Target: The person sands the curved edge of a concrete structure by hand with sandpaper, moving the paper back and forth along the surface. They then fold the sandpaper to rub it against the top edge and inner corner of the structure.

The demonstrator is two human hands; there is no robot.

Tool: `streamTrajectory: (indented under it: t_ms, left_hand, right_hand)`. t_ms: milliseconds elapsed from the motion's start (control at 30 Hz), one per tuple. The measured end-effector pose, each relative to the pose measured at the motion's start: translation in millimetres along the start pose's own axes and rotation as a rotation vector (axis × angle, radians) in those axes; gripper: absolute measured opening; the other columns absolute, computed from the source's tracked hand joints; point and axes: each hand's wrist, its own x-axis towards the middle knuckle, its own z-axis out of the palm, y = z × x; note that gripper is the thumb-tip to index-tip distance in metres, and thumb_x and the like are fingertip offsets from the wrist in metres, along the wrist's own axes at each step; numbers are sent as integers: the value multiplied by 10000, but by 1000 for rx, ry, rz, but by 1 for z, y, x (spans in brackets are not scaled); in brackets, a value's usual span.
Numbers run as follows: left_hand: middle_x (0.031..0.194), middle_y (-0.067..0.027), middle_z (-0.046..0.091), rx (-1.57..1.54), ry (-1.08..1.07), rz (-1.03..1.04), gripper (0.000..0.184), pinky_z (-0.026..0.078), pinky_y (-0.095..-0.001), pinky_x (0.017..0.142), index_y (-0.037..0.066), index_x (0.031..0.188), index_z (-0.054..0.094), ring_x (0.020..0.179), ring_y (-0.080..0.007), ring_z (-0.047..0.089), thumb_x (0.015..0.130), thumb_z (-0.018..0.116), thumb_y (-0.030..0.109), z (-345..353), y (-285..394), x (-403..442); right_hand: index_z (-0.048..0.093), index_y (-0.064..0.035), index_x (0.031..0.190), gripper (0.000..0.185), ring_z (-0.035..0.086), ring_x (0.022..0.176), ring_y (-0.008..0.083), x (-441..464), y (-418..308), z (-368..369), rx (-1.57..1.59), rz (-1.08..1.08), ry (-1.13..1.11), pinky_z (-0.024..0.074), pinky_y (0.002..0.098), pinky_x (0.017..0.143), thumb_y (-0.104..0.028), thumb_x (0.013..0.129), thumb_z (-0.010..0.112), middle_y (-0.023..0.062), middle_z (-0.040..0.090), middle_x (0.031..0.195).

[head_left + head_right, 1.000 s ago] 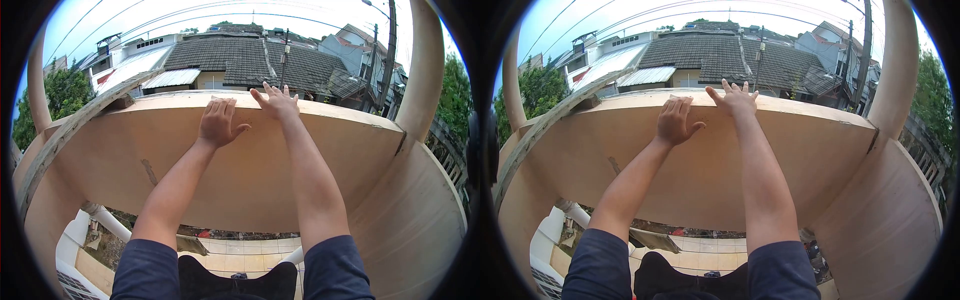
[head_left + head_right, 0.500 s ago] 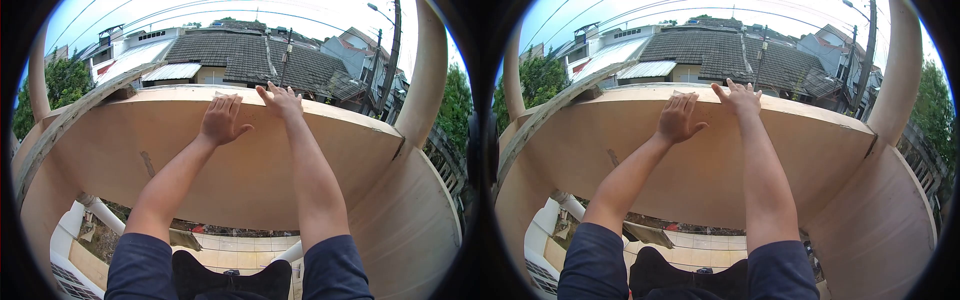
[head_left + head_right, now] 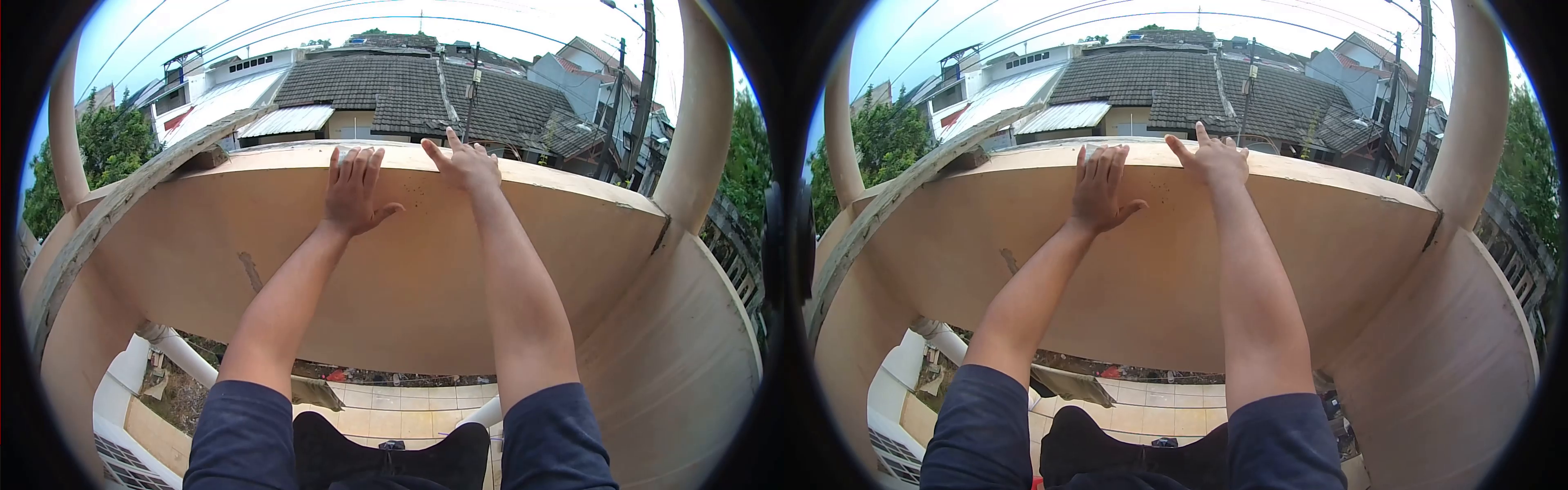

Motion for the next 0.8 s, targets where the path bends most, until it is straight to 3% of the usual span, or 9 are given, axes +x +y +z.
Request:
streamTrajectory:
  t_ms: [100,300,367,500,567,800]
  left_hand:
    - [1477,-191,520,-2,-39,133,1041,228,-636,1269,-10,1583,388,1408,-381,473,966,456,825,-7,-14,2]
    - [1421,-191,584,5,-81,-117,962,313,-575,1256,-31,1520,470,1366,-373,543,991,483,773,-7,0,9]
    - [1393,-196,608,-108,-45,190,943,369,-564,1226,-37,1486,504,1337,-364,572,990,495,765,-13,20,9]
    - [1308,-203,668,-156,-26,218,951,412,-556,1200,-40,1489,505,1264,-382,621,986,504,767,-7,7,15]
    - [1207,-201,722,-99,-119,-72,952,413,-537,1211,-54,1423,564,1218,-369,661,976,506,784,-8,-9,15]
    - [1183,-189,756,-32,-120,-113,893,427,-539,1191,-54,1214,692,1164,-387,694,978,509,787,-14,-11,17]
  right_hand:
    - [236,-309,1726,1121,298,1624,267,-3,0,-2,9,27,-14,220,540,1333,-1011,857,144,47,427,1710]
    - [260,-299,1721,1089,292,1626,264,-1,0,-3,13,21,-17,199,541,1338,-986,886,139,53,424,1711]
    - [260,-296,1721,1083,289,1627,265,0,-1,-3,14,20,-25,190,543,1340,-981,891,137,55,425,1710]
    - [255,-282,1723,1096,276,1633,265,0,0,-2,19,31,-23,168,557,1343,-983,888,139,55,422,1712]
    - [254,-278,1723,1104,274,1633,265,-1,2,-3,9,29,-14,164,562,1343,-985,884,134,55,420,1713]
    - [249,-277,1724,1159,278,1632,270,6,1,3,36,27,-37,156,569,1342,-1019,842,127,58,422,1711]
